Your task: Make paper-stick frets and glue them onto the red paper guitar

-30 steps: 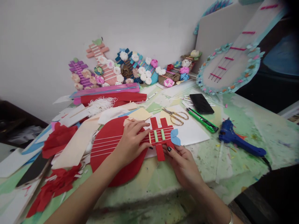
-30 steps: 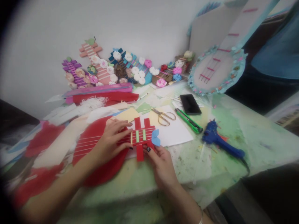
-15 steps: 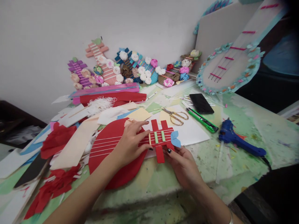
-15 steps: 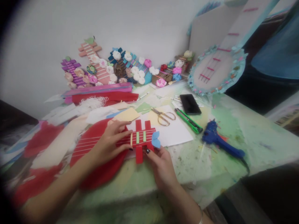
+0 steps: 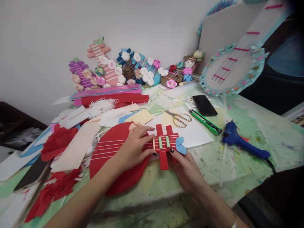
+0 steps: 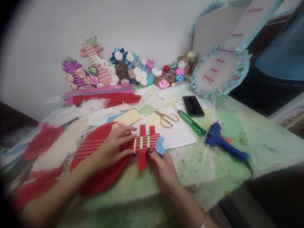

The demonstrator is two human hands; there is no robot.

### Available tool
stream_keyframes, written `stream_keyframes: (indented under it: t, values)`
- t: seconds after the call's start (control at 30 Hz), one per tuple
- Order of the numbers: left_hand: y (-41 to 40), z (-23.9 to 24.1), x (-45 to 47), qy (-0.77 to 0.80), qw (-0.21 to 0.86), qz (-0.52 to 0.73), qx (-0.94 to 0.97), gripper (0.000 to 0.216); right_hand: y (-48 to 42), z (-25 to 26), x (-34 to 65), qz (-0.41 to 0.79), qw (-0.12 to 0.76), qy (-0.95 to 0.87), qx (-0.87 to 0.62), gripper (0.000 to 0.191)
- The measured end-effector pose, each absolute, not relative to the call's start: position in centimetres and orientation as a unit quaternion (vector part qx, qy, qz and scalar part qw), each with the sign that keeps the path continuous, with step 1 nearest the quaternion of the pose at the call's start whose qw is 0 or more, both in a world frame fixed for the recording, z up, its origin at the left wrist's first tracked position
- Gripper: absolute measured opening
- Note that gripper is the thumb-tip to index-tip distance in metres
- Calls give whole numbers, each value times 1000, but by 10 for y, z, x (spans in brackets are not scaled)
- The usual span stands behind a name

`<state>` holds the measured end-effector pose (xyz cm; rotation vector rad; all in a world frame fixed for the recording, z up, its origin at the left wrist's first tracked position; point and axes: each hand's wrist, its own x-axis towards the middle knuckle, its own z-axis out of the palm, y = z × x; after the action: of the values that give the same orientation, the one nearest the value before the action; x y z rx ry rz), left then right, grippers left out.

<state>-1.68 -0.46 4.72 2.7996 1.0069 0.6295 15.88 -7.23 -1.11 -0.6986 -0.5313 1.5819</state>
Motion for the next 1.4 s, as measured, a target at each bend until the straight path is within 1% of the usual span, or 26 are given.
stream_keyframes:
  t: [0.23,0.6,0.83,0.93,1.03,1.2,1.3,1.4]
  values:
    - [-7,49,-17,337,46,200,919,35,-72,-14,160,688,615,-241,-301,27]
    - [-11,52,-14,334,-8,179,926,33,-73,-15,160,691,617,-232,-297,24]
    - [-13,53,-14,341,-31,153,927,37,-72,-14,160,684,624,-235,-295,29]
    - [-13,53,-16,330,-51,154,930,45,-72,-12,159,686,627,-228,-292,33]
    - [-15,53,-18,316,-72,178,929,50,-72,-12,158,685,631,-225,-287,32]
    - [-22,65,-22,333,-114,270,896,39,-72,-11,158,679,644,-207,-286,26]
    - [-17,81,-34,420,-117,335,835,40,-73,-3,158,662,659,-176,-309,23]
    - [-1,92,-62,539,-62,384,747,50,-72,12,159,628,676,-168,-348,22]
